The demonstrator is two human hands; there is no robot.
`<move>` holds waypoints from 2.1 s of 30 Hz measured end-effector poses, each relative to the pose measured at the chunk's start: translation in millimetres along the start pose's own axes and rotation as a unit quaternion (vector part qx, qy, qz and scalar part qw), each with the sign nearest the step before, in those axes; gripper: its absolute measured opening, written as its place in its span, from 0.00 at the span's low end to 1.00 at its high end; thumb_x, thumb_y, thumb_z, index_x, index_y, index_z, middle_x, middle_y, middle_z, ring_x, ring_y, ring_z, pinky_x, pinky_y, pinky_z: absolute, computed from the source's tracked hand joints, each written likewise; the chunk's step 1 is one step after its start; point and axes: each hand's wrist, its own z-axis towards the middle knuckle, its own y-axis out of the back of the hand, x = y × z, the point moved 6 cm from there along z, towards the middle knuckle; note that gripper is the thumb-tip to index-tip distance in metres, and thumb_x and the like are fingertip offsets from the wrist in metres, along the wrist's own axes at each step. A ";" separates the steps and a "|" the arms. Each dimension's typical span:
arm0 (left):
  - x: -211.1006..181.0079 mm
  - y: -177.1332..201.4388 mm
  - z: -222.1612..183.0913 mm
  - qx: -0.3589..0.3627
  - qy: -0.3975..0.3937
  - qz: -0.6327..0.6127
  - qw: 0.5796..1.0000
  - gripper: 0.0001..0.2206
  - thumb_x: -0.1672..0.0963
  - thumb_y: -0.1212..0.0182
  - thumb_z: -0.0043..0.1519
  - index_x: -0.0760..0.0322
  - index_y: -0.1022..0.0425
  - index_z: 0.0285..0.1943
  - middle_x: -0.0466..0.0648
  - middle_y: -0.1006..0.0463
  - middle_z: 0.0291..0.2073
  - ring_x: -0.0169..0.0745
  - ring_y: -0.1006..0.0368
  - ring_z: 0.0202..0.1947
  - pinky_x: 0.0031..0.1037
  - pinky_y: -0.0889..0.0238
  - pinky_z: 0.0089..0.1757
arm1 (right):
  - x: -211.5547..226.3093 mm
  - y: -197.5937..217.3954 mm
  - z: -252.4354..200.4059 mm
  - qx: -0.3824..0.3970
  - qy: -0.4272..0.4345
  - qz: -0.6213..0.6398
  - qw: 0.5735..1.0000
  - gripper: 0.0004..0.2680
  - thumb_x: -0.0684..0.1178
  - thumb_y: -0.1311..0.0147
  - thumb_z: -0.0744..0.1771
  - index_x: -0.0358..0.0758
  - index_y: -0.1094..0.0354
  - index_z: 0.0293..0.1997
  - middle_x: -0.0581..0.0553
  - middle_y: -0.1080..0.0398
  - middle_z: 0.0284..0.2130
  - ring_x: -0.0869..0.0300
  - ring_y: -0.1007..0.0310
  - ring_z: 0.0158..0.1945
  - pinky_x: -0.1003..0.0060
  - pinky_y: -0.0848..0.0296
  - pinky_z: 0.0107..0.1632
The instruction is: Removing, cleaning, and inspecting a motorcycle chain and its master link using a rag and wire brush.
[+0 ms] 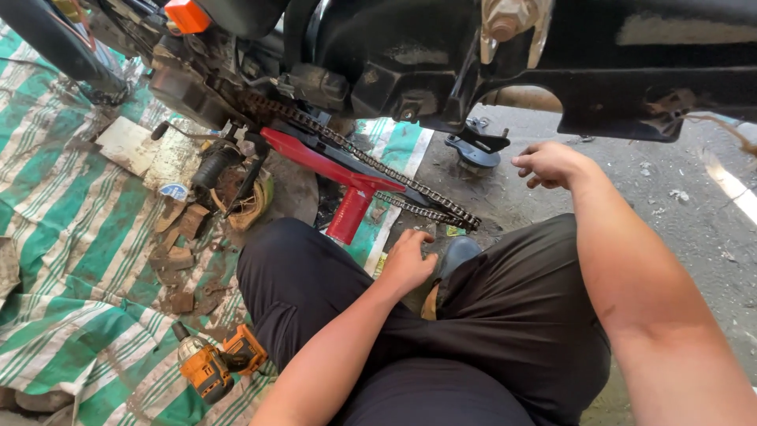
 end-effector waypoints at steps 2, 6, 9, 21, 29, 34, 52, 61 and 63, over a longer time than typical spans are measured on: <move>1.9 -1.4 2.5 0.001 -0.001 0.000 1.000 0.20 0.50 0.37 0.65 0.53 0.22 0.66 0.53 0.29 0.69 0.65 0.27 0.70 0.53 0.33 0.66 | -0.2 -0.8 0.7 0.007 0.002 -0.004 1.000 0.22 0.53 0.43 0.71 0.30 0.33 0.73 0.32 0.19 0.49 0.47 0.16 0.42 0.62 0.28 0.36; 4.8 -5.1 3.4 -0.004 -0.005 0.002 1.000 0.20 0.50 0.36 0.64 0.52 0.22 0.66 0.52 0.29 0.68 0.64 0.27 0.70 0.53 0.33 0.66 | 5.9 -2.4 -8.6 0.028 0.005 -0.006 1.000 0.23 0.54 0.45 0.72 0.31 0.34 0.75 0.33 0.19 0.49 0.48 0.17 0.42 0.61 0.30 0.38; 6.2 -7.6 5.6 -0.010 -0.007 0.004 1.000 0.20 0.50 0.36 0.63 0.52 0.21 0.64 0.52 0.27 0.67 0.65 0.26 0.69 0.53 0.32 0.66 | 0.0 -1.7 2.5 0.037 0.012 -0.009 0.999 0.22 0.54 0.44 0.71 0.34 0.33 0.74 0.34 0.18 0.48 0.48 0.16 0.41 0.61 0.30 0.36; 9.7 -10.8 9.4 -0.004 -0.001 0.002 1.000 0.20 0.50 0.36 0.63 0.51 0.22 0.65 0.51 0.28 0.68 0.64 0.26 0.69 0.52 0.32 0.66 | -2.8 -0.8 7.4 0.041 0.013 -0.014 0.999 0.21 0.54 0.43 0.71 0.36 0.32 0.73 0.35 0.17 0.46 0.49 0.16 0.41 0.60 0.30 0.35; 9.0 -9.1 9.6 -0.006 0.000 -0.002 1.000 0.20 0.50 0.37 0.63 0.51 0.22 0.65 0.51 0.28 0.68 0.63 0.27 0.70 0.51 0.32 0.67 | -2.9 -1.0 6.7 0.036 0.012 -0.015 0.999 0.22 0.55 0.43 0.72 0.36 0.34 0.75 0.34 0.17 0.48 0.47 0.16 0.43 0.59 0.30 0.36; 6.2 -6.4 6.2 -0.025 -0.009 -0.009 1.000 0.20 0.51 0.37 0.64 0.53 0.22 0.65 0.52 0.28 0.68 0.64 0.27 0.70 0.51 0.32 0.67 | -1.3 -2.0 4.7 0.034 0.010 -0.016 0.999 0.24 0.56 0.43 0.73 0.37 0.39 0.79 0.31 0.18 0.51 0.44 0.18 0.46 0.54 0.31 0.41; -42.6 21.0 -24.1 -0.183 -0.187 -0.080 0.962 0.19 0.57 0.37 0.61 0.64 0.21 0.63 0.55 0.22 0.59 0.59 0.21 0.55 0.42 0.27 0.56 | 16.7 -8.2 -18.7 0.011 -0.037 -0.022 0.999 0.18 0.54 0.47 0.77 0.37 0.34 0.76 0.28 0.23 0.62 0.37 0.22 0.59 0.47 0.30 0.51; -47.0 12.0 -22.3 -0.158 -0.154 -0.087 0.972 0.20 0.56 0.39 0.61 0.59 0.21 0.65 0.53 0.23 0.61 0.60 0.22 0.57 0.43 0.28 0.57 | 16.7 -9.3 -21.1 -0.022 -0.030 -0.033 0.999 0.17 0.52 0.45 0.77 0.31 0.33 0.74 0.23 0.22 0.59 0.34 0.22 0.57 0.48 0.30 0.48; -48.4 9.3 -21.7 -0.144 -0.136 -0.078 0.977 0.21 0.55 0.39 0.62 0.54 0.22 0.66 0.50 0.23 0.61 0.57 0.22 0.57 0.43 0.27 0.55 | 15.1 -7.7 -18.9 -0.041 -0.020 -0.036 0.998 0.17 0.51 0.42 0.77 0.30 0.30 0.72 0.25 0.20 0.54 0.38 0.20 0.50 0.51 0.31 0.43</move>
